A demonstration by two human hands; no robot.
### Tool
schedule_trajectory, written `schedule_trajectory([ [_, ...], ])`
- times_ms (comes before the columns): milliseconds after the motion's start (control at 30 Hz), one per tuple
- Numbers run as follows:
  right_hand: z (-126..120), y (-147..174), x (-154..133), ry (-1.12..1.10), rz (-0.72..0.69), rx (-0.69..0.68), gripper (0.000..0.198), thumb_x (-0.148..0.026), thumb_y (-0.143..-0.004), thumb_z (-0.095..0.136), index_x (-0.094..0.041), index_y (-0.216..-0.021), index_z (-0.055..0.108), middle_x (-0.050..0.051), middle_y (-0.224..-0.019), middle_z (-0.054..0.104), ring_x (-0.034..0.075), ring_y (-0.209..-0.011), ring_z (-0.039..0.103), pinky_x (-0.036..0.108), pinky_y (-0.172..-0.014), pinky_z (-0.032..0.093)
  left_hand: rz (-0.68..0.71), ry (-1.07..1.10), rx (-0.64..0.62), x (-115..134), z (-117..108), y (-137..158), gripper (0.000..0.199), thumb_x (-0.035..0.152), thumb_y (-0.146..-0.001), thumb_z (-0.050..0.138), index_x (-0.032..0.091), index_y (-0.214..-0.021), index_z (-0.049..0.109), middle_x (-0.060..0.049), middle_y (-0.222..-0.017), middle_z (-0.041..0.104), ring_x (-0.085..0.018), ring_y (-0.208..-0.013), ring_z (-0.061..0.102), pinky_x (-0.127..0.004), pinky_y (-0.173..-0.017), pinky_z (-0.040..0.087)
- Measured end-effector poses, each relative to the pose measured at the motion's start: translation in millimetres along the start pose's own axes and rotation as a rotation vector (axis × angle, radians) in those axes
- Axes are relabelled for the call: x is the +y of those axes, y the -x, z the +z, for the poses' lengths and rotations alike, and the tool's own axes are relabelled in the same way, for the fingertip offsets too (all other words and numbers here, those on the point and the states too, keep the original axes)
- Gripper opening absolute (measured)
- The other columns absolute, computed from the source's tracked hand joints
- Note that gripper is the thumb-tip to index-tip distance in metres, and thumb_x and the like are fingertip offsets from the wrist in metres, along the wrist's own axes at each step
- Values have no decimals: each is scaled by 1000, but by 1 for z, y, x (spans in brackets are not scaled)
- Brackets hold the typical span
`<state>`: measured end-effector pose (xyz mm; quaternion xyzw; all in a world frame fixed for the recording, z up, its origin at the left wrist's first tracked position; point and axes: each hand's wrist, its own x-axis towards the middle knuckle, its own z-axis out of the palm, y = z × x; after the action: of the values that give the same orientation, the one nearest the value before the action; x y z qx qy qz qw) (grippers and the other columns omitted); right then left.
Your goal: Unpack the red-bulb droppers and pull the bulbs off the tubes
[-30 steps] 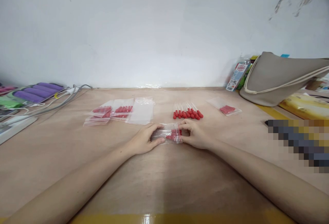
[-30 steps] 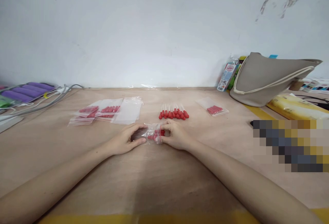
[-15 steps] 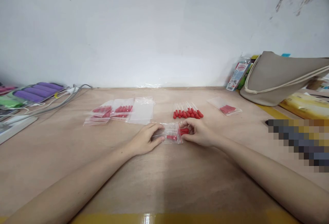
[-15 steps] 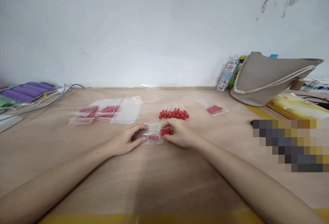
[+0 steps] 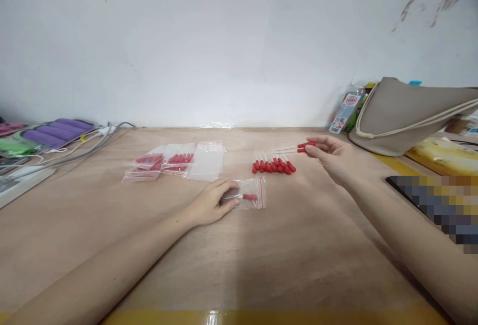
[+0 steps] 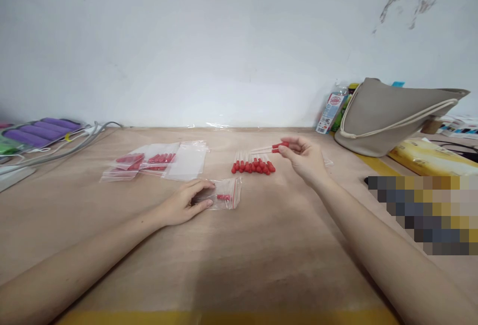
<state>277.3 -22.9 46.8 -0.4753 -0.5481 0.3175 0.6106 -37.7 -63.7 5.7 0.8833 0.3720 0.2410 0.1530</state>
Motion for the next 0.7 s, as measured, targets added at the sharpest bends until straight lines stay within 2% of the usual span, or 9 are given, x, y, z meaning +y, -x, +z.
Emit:
schedule_trajectory([
  [100, -7, -7, 15, 138, -194, 172, 28, -32, -68, 68, -19, -93, 62, 6, -88, 69, 19, -79, 65, 34, -71, 53, 1, 0, 6, -1, 1, 0, 30, 35, -84, 49, 21, -111, 50, -7, -109, 57, -19, -99, 53, -33, -86, 43],
  [167, -9, -7, 28, 288, -359, 218, 23, -32, -74, 62, -19, -93, 63, 6, -91, 68, 19, -82, 65, 36, -75, 53, 9, -1, 13, -2, 1, 0, 30, 34, -84, 49, 21, -111, 50, -7, -109, 57, -20, -99, 53, -33, -85, 43],
  [233, -9, -4, 42, 463, -509, 198, 18, -29, -79, 57, -20, -93, 65, 6, -91, 69, 19, -84, 64, 37, -79, 51, 10, -1, 16, -2, 1, 0, 31, 34, -84, 49, 21, -112, 50, -7, -109, 57, -20, -99, 54, -33, -84, 44],
  [400, -3, 3, 64, 713, -815, -12, 19, -20, -82, 51, -21, -94, 66, 6, -96, 68, 18, -88, 63, 35, -81, 51, 12, 1, 10, -1, 1, 0, 31, 34, -84, 49, 21, -113, 49, -7, -109, 56, -19, -99, 53, -33, -85, 44],
  [533, 0, 4, 66, 806, -871, -146, 25, -18, -84, 45, -19, -99, 66, 8, -98, 67, 19, -90, 62, 35, -80, 51, 7, 2, 4, -1, 1, 0, 31, 34, -84, 50, 22, -112, 49, -6, -109, 56, -19, -99, 53, -33, -85, 44],
  [700, 4, 8, 61, 845, -802, -231, 27, -25, -87, 43, -20, -105, 63, 8, -97, 67, 20, -88, 62, 36, -77, 52, 13, 0, 5, -1, 1, 0, 30, 34, -84, 49, 21, -111, 50, -6, -109, 56, -19, -98, 53, -33, -85, 44],
])
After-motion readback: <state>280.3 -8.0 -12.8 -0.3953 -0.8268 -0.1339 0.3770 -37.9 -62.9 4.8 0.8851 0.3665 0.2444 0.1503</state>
